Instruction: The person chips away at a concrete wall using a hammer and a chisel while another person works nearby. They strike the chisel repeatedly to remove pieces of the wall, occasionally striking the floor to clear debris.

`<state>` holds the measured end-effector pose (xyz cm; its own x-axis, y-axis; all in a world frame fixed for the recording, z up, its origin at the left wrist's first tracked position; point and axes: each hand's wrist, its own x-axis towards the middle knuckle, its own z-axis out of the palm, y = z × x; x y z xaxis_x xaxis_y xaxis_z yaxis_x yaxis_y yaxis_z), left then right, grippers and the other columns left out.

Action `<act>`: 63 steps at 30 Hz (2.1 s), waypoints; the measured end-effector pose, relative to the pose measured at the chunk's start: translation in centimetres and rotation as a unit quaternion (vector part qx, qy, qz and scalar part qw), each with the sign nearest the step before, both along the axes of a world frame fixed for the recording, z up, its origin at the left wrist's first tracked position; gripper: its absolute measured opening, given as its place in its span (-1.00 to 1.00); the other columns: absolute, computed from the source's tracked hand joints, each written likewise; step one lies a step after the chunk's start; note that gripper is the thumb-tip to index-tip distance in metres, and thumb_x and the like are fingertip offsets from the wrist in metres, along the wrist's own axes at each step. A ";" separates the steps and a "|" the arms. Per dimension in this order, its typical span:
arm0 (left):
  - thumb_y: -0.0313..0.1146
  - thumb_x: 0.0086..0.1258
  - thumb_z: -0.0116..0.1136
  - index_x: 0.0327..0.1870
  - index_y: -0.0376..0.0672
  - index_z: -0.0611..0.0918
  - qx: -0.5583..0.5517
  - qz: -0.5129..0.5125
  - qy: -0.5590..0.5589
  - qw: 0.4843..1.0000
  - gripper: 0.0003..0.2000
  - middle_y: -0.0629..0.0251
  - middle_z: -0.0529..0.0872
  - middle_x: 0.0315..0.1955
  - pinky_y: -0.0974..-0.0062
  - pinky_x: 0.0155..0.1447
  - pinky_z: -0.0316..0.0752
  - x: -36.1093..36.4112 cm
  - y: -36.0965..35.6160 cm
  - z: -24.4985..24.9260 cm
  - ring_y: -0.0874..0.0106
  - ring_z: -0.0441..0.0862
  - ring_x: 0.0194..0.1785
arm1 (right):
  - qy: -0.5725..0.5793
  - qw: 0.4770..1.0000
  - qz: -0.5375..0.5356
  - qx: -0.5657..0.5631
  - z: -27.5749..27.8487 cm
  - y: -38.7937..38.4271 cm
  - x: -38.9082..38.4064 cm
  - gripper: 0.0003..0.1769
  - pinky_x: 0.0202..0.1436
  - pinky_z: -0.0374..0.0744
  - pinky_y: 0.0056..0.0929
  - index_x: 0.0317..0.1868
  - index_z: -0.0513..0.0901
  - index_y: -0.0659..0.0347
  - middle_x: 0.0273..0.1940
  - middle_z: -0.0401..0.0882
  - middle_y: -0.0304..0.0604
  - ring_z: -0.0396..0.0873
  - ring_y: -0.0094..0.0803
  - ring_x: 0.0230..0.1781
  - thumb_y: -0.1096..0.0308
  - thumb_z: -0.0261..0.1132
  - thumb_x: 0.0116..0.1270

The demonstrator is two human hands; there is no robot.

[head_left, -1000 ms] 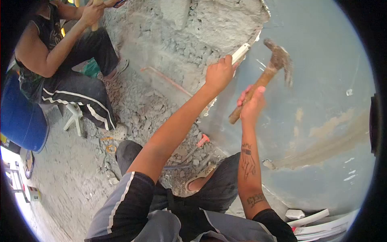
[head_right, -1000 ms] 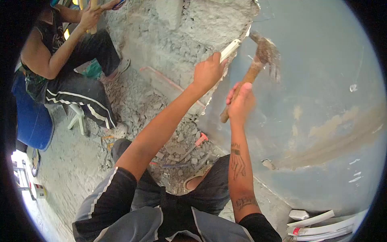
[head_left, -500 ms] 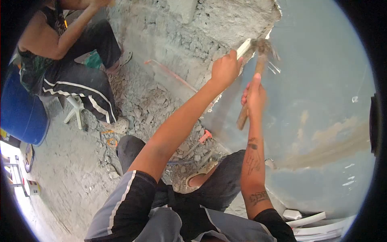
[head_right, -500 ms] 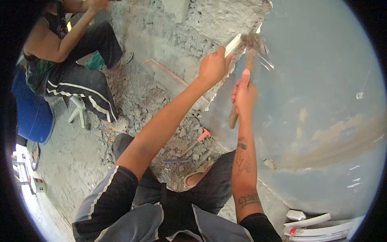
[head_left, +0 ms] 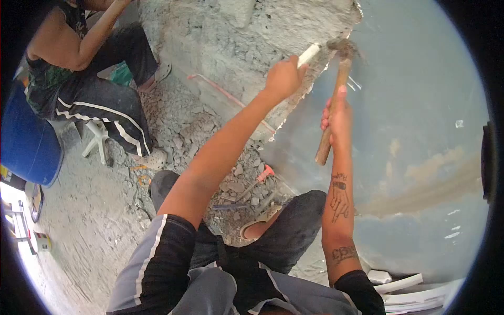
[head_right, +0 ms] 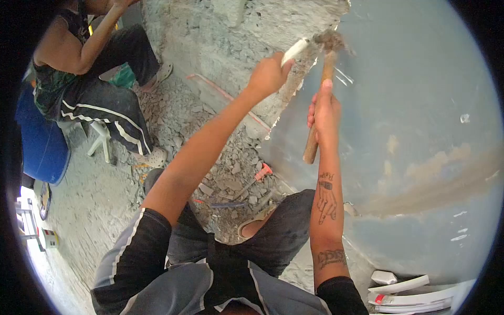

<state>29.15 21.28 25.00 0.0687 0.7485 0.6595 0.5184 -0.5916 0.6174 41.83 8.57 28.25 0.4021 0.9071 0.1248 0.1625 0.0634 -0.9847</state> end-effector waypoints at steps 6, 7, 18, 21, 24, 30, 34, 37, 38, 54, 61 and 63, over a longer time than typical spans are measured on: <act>-0.05 0.42 0.09 -0.29 -0.39 0.59 -0.022 -0.035 -0.008 0.999 -0.57 -0.18 0.68 -0.44 0.01 -0.17 0.54 -2.0 1.5 2.0 -0.13 0.65 -0.30 | -0.016 0.984 0.002 0.180 1.6 0.4 0.3 -0.30 -0.72 0.25 -0.51 -0.42 0.41 0.20 -0.66 0.32 -0.29 0.26 -0.55 -0.77 -0.36 -0.05 0.42; -0.02 0.43 0.08 -0.29 -0.37 0.59 -0.017 -0.037 -0.003 0.999 -0.55 -0.20 0.66 -0.44 0.02 -0.18 0.52 -2.0 1.7 1.9 -0.14 0.64 -0.30 | -0.013 0.984 0.000 0.180 1.5 0.8 0.4 -0.30 -0.72 0.25 -0.51 -0.42 0.41 0.20 -0.66 0.32 -0.29 0.26 -0.55 -0.77 -0.36 -0.05 0.42; 0.02 0.43 0.07 -0.26 -0.33 0.65 0.004 -0.031 0.026 0.999 -0.53 -0.15 0.67 -0.44 0.08 -0.16 0.52 -4.1 2.0 2.6 -0.10 0.64 -0.29 | -0.073 0.996 0.030 0.038 5.1 -0.5 0.2 -0.28 -0.71 0.26 -0.57 -0.45 0.43 0.17 -0.67 0.28 -0.35 0.24 -0.60 -0.77 -0.41 0.03 0.35; -0.01 0.42 0.08 -0.23 -0.38 0.64 -0.010 -0.048 0.054 0.997 -0.54 -0.19 0.68 -0.41 0.04 -0.14 0.55 -3.9 1.8 3.1 -0.10 0.67 -0.27 | -0.078 0.992 0.015 0.095 4.5 -0.6 -0.3 -0.31 -0.71 0.25 -0.57 -0.45 0.41 0.16 -0.67 0.28 -0.35 0.24 -0.60 -0.76 -0.39 0.03 0.36; -0.02 0.41 0.09 -0.24 -0.36 0.65 -0.011 -0.045 0.075 0.996 -0.55 -0.20 0.68 -0.41 0.05 -0.15 0.56 -3.4 3.0 1.5 -0.11 0.66 -0.28 | -0.105 0.991 0.022 0.084 1.1 1.7 -0.1 -0.33 -0.70 0.25 -0.57 -0.45 0.41 0.14 -0.67 0.29 -0.36 0.24 -0.60 -0.76 -0.37 0.03 0.37; -0.03 0.43 0.11 -0.26 -0.32 0.65 0.014 -0.037 0.142 0.989 -0.58 -0.13 0.65 -0.51 0.07 -0.22 0.50 -5.6 6.2 -3.7 -0.05 0.65 -0.36 | -0.143 0.986 0.056 -0.064 0.0 1.9 1.5 -0.33 -0.71 0.26 -0.53 -0.48 0.42 0.18 -0.70 0.30 -0.34 0.28 -0.57 -0.77 -0.33 0.03 0.40; -0.02 0.44 0.10 -0.27 -0.32 0.64 -0.022 -0.024 0.056 0.998 -0.57 -0.10 0.63 -0.55 0.13 -0.28 0.50 -6.5 3.9 -3.1 0.01 0.65 -0.40 | -0.101 0.994 0.042 0.009 1.2 0.0 0.3 -0.33 -0.72 0.24 -0.55 -0.48 0.42 0.17 -0.70 0.30 -0.34 0.28 -0.59 -0.77 -0.32 0.02 0.42; -0.02 0.45 0.10 -0.23 -0.31 0.64 -0.009 -0.058 -0.010 0.998 -0.58 -0.08 0.63 -0.56 0.17 -0.30 0.49 -5.8 2.6 -0.5 0.03 0.64 -0.43 | -0.087 0.991 0.018 0.101 1.7 0.0 -0.4 -0.34 -0.71 0.24 -0.56 -0.48 0.42 0.17 -0.69 0.32 -0.34 0.28 -0.61 -0.76 -0.29 0.00 0.44; -0.02 0.45 0.10 -0.21 -0.29 0.64 0.015 -0.085 -0.032 0.996 -0.59 -0.07 0.63 -0.56 0.18 -0.31 0.49 -5.3 2.4 -0.1 0.03 0.64 -0.44 | -0.085 0.989 0.017 0.117 1.6 0.0 -0.5 -0.35 -0.71 0.24 -0.56 -0.48 0.43 0.17 -0.69 0.33 -0.33 0.29 -0.61 -0.76 -0.29 -0.01 0.44; -0.05 0.44 0.09 -0.27 -0.33 0.58 -0.065 -0.051 0.041 0.996 -0.59 -0.15 0.65 -0.52 0.03 -0.27 0.49 -6.0 2.0 -6.6 -0.13 0.62 -0.40 | -0.052 0.997 0.049 -0.006 -5.4 -1.7 2.1 -0.31 -0.69 0.29 -0.56 -0.39 0.45 0.19 -0.65 0.35 -0.31 0.32 -0.56 -0.75 -0.36 -0.04 0.41; -0.06 0.46 0.08 -0.22 -0.34 0.63 0.032 -0.103 -0.073 0.991 -0.59 -0.09 0.63 -0.56 0.16 -0.31 0.47 -4.1 1.2 3.0 0.02 0.63 -0.46 | 0.006 0.992 0.033 0.124 -2.2 -2.4 1.9 -0.31 -0.69 0.28 -0.57 -0.34 0.44 0.19 -0.63 0.35 -0.30 0.30 -0.58 -0.75 -0.37 -0.07 0.42; -0.04 0.45 0.08 -0.25 -0.36 0.63 0.043 -0.129 -0.109 0.985 -0.57 -0.13 0.63 -0.54 0.12 -0.26 0.49 -3.2 0.8 6.1 -0.05 0.64 -0.41 | -0.028 0.989 0.020 0.145 1.1 -2.4 1.9 -0.32 -0.67 0.29 -0.57 -0.30 0.45 0.19 -0.62 0.36 -0.31 0.31 -0.59 -0.73 -0.35 -0.08 0.44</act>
